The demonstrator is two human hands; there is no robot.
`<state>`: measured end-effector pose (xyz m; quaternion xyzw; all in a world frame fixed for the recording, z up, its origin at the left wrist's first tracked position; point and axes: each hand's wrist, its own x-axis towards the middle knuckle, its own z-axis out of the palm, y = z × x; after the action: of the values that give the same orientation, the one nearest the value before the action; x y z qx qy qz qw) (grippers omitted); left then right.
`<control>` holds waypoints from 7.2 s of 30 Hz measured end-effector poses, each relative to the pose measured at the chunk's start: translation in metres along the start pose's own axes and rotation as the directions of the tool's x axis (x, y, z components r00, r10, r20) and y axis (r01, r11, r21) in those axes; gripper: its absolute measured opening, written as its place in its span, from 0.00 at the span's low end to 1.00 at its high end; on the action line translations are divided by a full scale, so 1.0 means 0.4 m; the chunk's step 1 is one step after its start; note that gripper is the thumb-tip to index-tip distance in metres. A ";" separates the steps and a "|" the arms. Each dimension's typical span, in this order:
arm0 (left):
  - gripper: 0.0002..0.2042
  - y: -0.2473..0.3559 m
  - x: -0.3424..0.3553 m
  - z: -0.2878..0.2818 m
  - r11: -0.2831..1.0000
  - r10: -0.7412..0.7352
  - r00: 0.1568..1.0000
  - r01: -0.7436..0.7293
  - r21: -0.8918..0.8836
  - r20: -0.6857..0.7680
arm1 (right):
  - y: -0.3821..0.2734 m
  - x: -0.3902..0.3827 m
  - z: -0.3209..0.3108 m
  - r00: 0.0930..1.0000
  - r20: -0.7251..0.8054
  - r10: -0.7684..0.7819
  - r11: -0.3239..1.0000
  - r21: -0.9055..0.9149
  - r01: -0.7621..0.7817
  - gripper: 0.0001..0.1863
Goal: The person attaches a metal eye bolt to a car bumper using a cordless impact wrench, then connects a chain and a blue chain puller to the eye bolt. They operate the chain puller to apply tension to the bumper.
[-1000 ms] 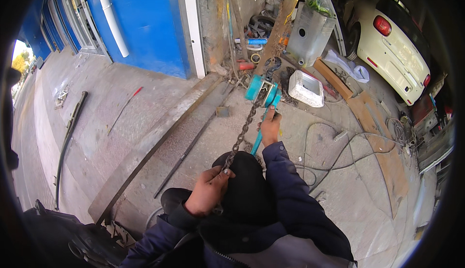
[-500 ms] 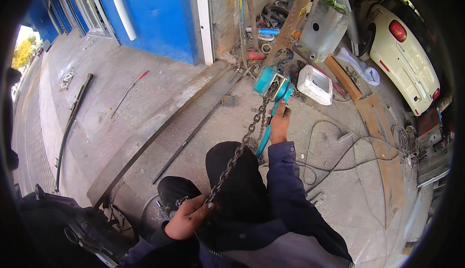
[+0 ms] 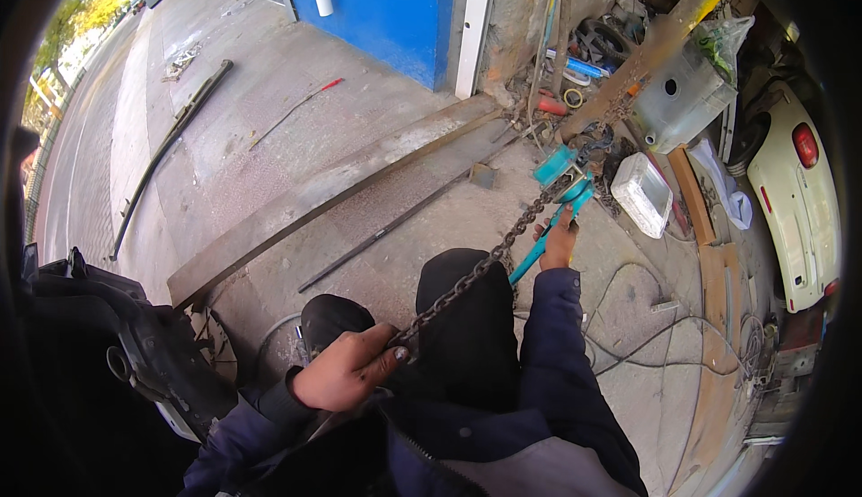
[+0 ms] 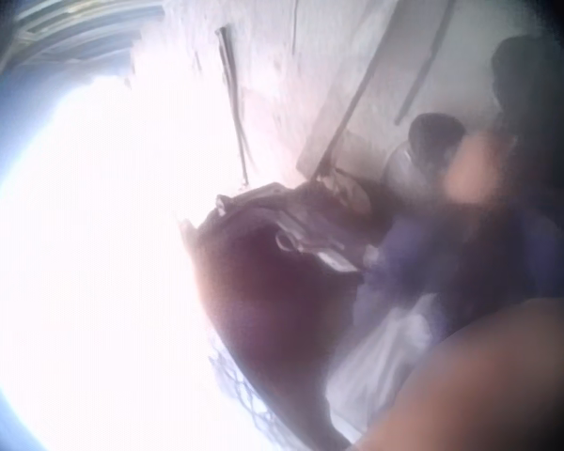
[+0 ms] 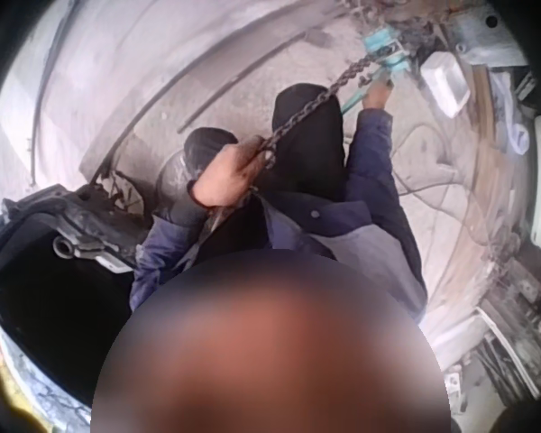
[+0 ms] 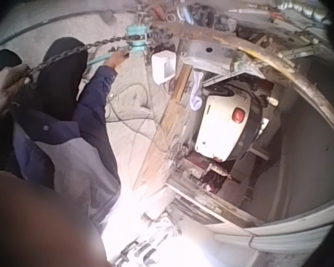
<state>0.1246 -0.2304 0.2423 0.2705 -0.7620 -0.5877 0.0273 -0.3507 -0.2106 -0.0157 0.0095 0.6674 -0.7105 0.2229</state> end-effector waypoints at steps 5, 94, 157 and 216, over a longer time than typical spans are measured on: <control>0.14 0.039 0.036 -0.019 0.995 0.093 0.995 -0.091 0.051 -0.035 | -0.049 -0.103 0.011 0.744 0.267 -0.613 0.450 -0.656 0.606 0.48; 0.32 -0.152 -0.798 -0.459 0.580 0.221 0.543 0.594 0.557 -0.810 | -0.325 -0.390 0.357 0.316 0.943 -0.109 -0.058 -0.323 0.945 0.23; 0.19 -0.215 1.179 0.393 0.819 0.108 0.984 -0.009 -0.573 0.139 | -0.256 -0.147 -0.035 0.906 0.312 0.285 0.922 0.170 -0.348 0.21; 0.16 0.035 0.625 0.161 0.914 0.364 0.894 -0.288 0.287 -0.262 | -0.377 -0.374 0.057 0.840 0.060 -0.539 0.537 -0.744 0.398 0.37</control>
<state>-0.1168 -0.2824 0.1663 0.2281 -0.8484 -0.4279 0.2122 -0.2590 -0.1855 0.1756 -0.1972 0.8881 -0.4120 -0.0515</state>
